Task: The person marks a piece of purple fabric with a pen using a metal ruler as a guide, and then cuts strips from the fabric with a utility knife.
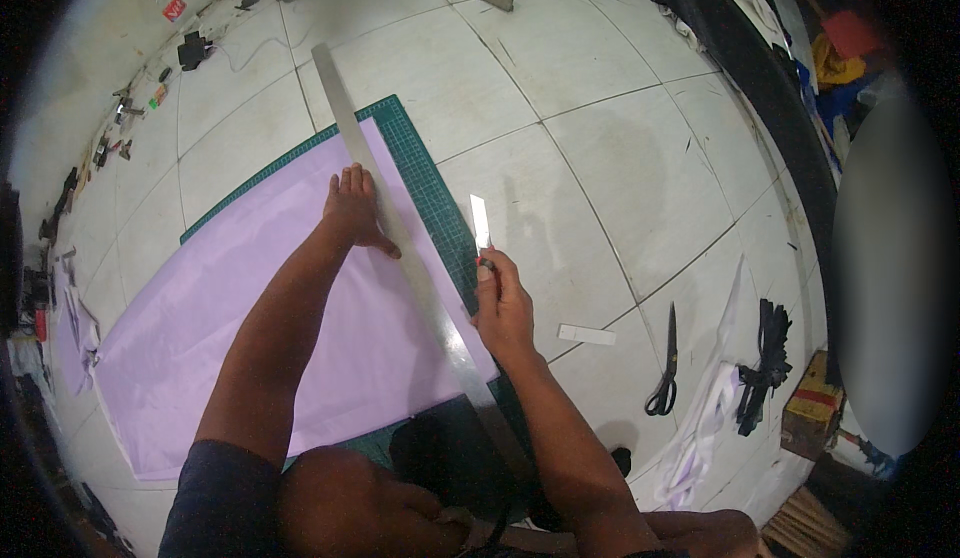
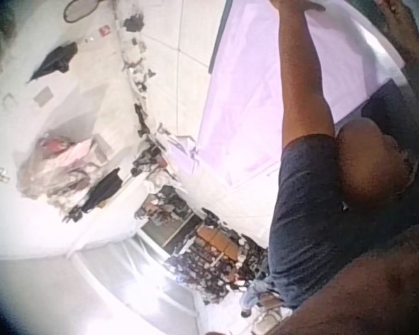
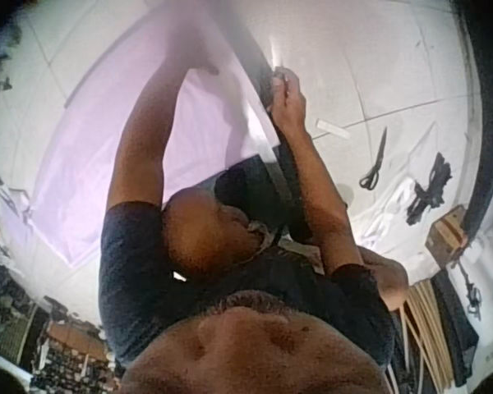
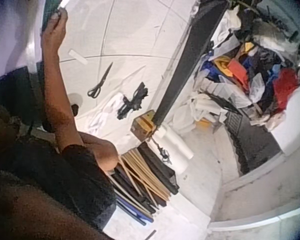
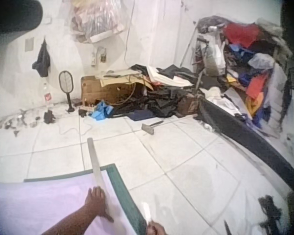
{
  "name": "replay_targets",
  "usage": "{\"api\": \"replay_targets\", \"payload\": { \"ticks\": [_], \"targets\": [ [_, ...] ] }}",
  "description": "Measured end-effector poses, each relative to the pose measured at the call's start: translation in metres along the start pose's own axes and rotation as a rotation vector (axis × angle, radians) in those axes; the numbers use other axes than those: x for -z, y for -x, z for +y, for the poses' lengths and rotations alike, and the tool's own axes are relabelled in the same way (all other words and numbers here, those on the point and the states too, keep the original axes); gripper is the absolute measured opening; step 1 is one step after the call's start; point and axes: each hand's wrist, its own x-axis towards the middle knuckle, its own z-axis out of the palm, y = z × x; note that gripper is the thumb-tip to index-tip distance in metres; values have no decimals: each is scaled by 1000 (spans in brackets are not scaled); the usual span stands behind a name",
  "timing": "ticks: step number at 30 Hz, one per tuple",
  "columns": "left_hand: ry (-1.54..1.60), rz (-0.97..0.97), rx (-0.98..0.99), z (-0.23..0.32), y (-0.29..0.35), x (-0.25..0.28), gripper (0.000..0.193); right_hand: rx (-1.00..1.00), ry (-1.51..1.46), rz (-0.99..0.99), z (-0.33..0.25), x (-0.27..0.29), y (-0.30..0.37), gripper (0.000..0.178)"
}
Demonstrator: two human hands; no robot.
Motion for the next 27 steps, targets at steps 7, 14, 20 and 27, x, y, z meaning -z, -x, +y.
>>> {"api": "replay_targets", "payload": {
  "ticks": [7,14,20,27],
  "targets": [
    [19,17,-23,-1,0,-3,158,-48,26,-48,31,2,13,28],
    [2,-5,-21,-1,1,-1,158,-28,98,66,29,0,14,30],
    [10,-12,-15,-3,2,-2,158,-238,133,96,20,-8,-6,43],
    [74,63,-39,-7,0,-9,160,-207,316,-185,38,-30,-31,54]
  ]
}}
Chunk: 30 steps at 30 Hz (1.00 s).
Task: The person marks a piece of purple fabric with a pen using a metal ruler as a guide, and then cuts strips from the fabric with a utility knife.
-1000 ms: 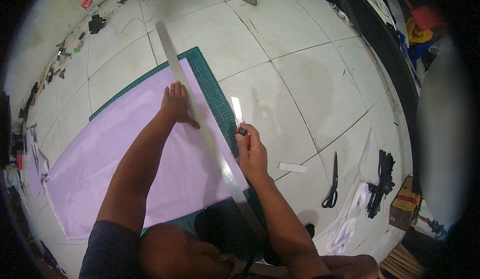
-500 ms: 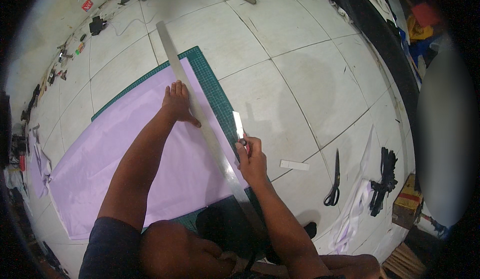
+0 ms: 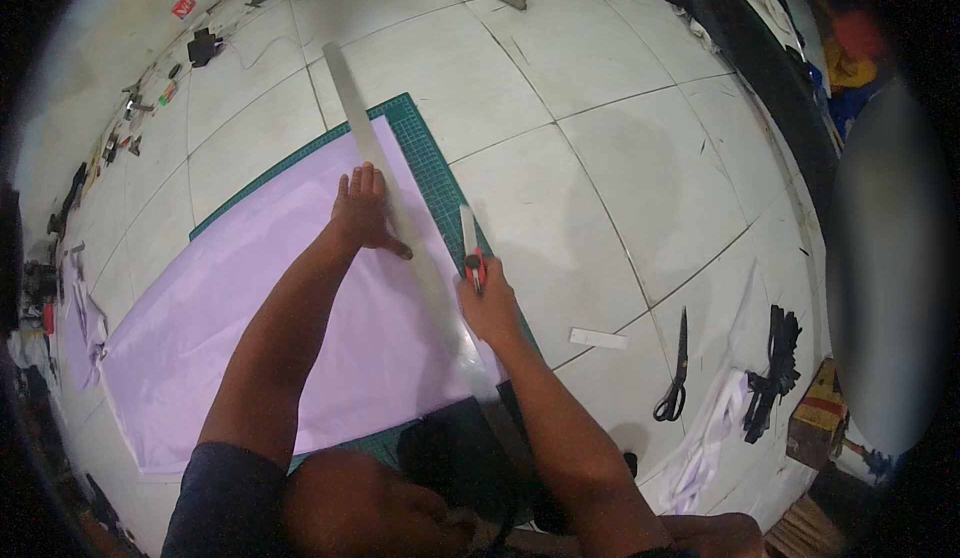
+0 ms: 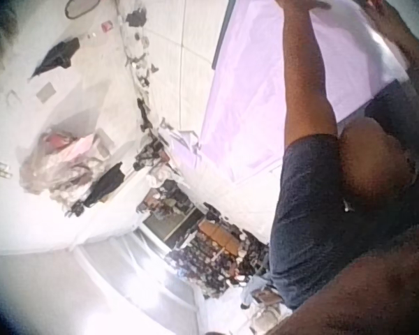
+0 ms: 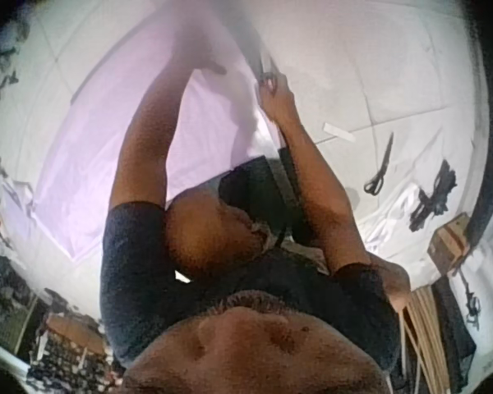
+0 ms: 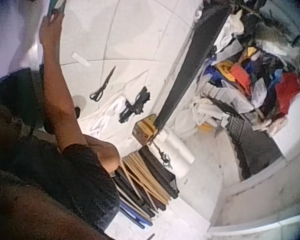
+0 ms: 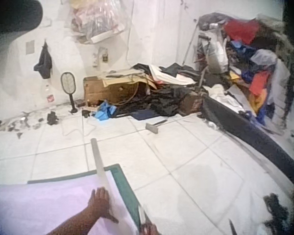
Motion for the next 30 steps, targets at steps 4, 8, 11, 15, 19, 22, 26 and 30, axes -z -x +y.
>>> {"api": "replay_targets", "payload": {
  "ticks": [4,8,11,15,19,22,26,30],
  "targets": [
    [-17,17,5,4,1,3,159,207,124,-6,-53,-10,-36,41],
    [-33,-15,13,3,-3,2,158,234,494,-19,-120,-23,-78,31],
    [-20,-20,4,-1,-2,1,156,282,478,-9,-148,-42,-107,28],
    [12,-47,-10,0,-5,1,155,304,483,-4,-163,-62,-138,30],
    [38,-38,-27,-2,-1,2,151,339,481,12,-165,-75,-151,30],
    [33,-22,-22,-4,-1,-1,150,328,467,-1,-168,-79,-155,31],
    [20,-29,-21,-2,-2,1,151,331,481,-21,-167,-74,-160,33],
    [3,-60,-14,-2,-1,6,153,331,442,29,-167,-72,-155,27]
  ]
}}
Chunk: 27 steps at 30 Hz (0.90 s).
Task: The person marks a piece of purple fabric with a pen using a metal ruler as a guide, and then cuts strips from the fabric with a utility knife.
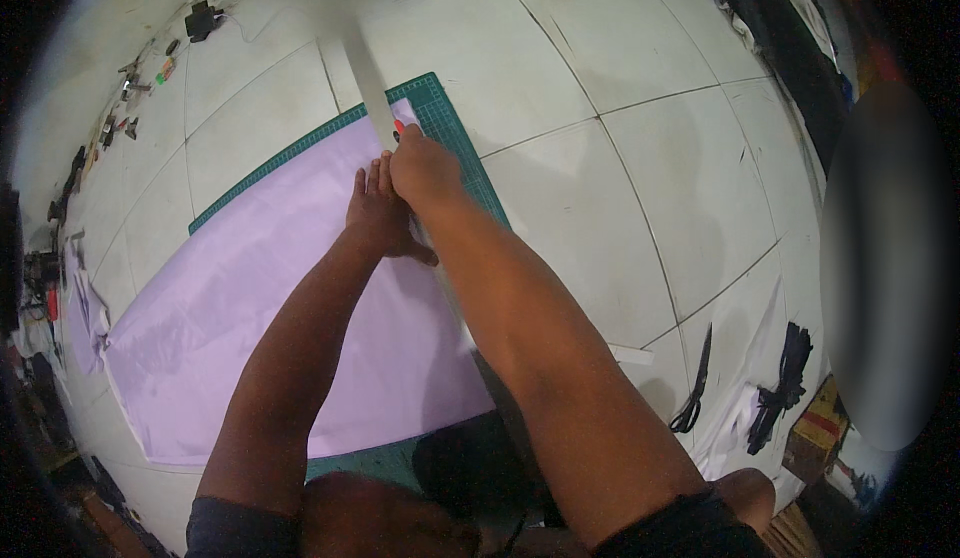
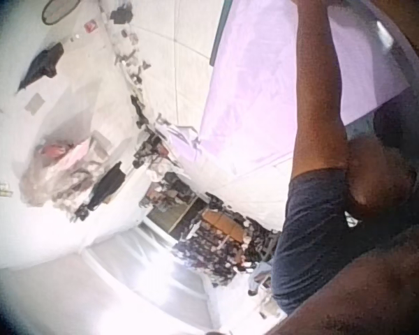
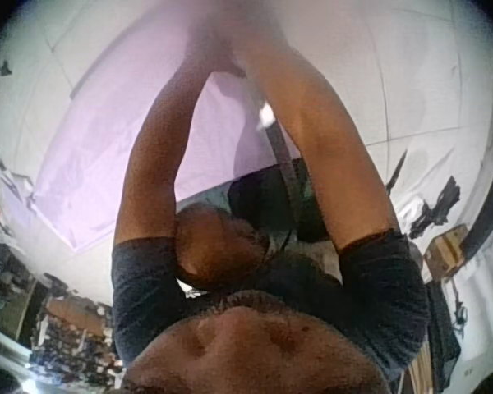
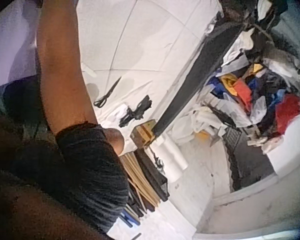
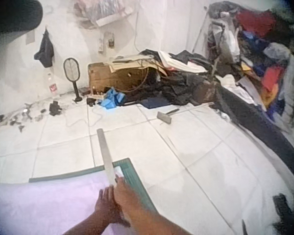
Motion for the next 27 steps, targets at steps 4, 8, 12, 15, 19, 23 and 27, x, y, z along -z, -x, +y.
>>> {"api": "replay_targets", "payload": {
  "ticks": [4,8,12,15,19,23,27],
  "targets": [
    [0,4,13,3,-1,0,155,1,55,-88,18,6,31,29],
    [-6,-8,37,-2,-3,-5,158,-78,84,-219,27,11,75,31],
    [21,22,22,2,-2,-4,160,-129,51,-263,49,20,126,30],
    [19,17,38,8,0,2,161,-197,111,-318,62,29,168,29],
    [45,41,39,2,2,-4,159,-267,69,-381,75,34,228,27],
    [51,64,30,2,2,-6,158,-364,82,-421,91,41,293,24],
    [44,39,34,3,1,-5,157,-499,145,-561,110,46,350,28]
  ]
}}
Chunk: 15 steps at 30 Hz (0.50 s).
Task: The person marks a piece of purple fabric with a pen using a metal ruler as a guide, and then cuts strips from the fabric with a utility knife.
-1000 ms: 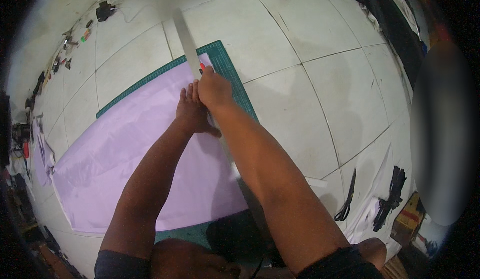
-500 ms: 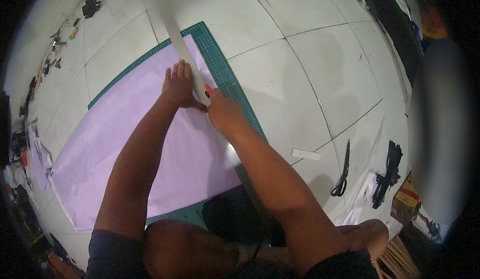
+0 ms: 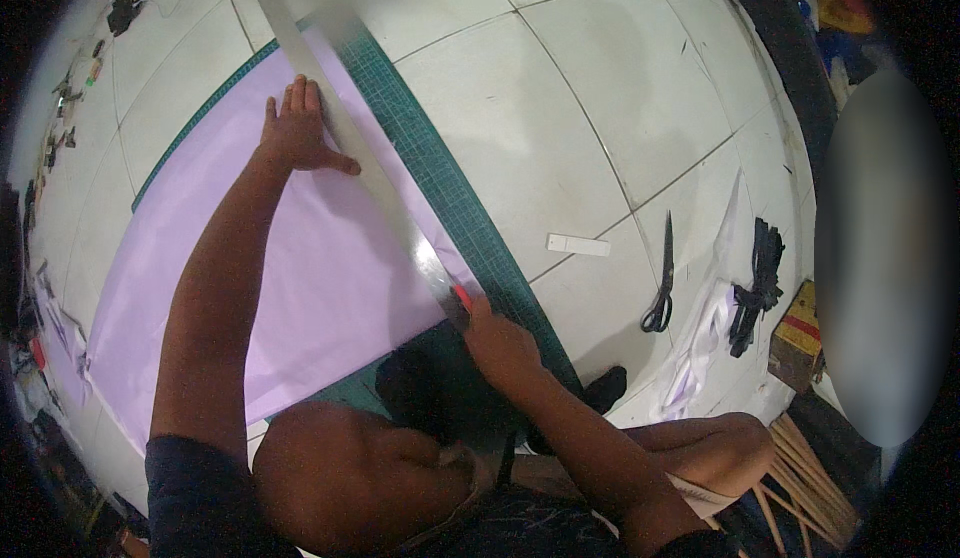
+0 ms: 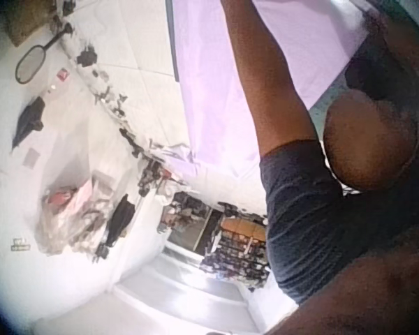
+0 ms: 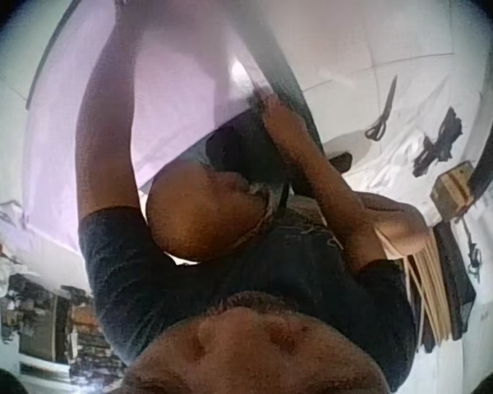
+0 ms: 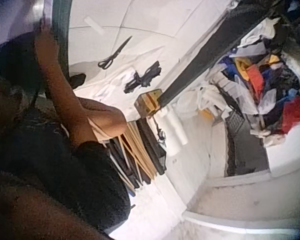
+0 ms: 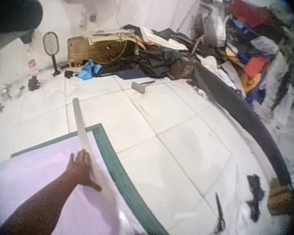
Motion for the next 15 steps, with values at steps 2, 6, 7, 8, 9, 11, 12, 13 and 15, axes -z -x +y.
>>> {"api": "replay_targets", "payload": {
  "ticks": [2,6,7,8,9,11,12,13,15],
  "targets": [
    [-24,-19,18,-1,1,-1,157,-69,1,-44,16,-10,17,27],
    [-22,-3,10,4,0,1,157,-140,35,-68,50,-31,40,26],
    [-17,2,9,4,0,1,157,-135,36,-60,56,-35,44,26],
    [-12,8,8,4,0,1,157,-130,37,-51,61,-38,48,27],
    [-1,33,-3,1,-2,-2,157,-119,37,-38,62,-39,50,27],
    [24,85,-25,-3,-4,-9,157,-120,35,-54,60,-35,53,28],
    [20,85,-27,-3,-5,-10,157,-120,36,-57,59,-31,53,29],
    [17,85,-28,-4,-6,-11,157,-100,61,-44,61,-32,54,29],
    [12,62,-31,-6,-8,-8,158,-49,116,-6,72,-37,54,29]
  ]
}}
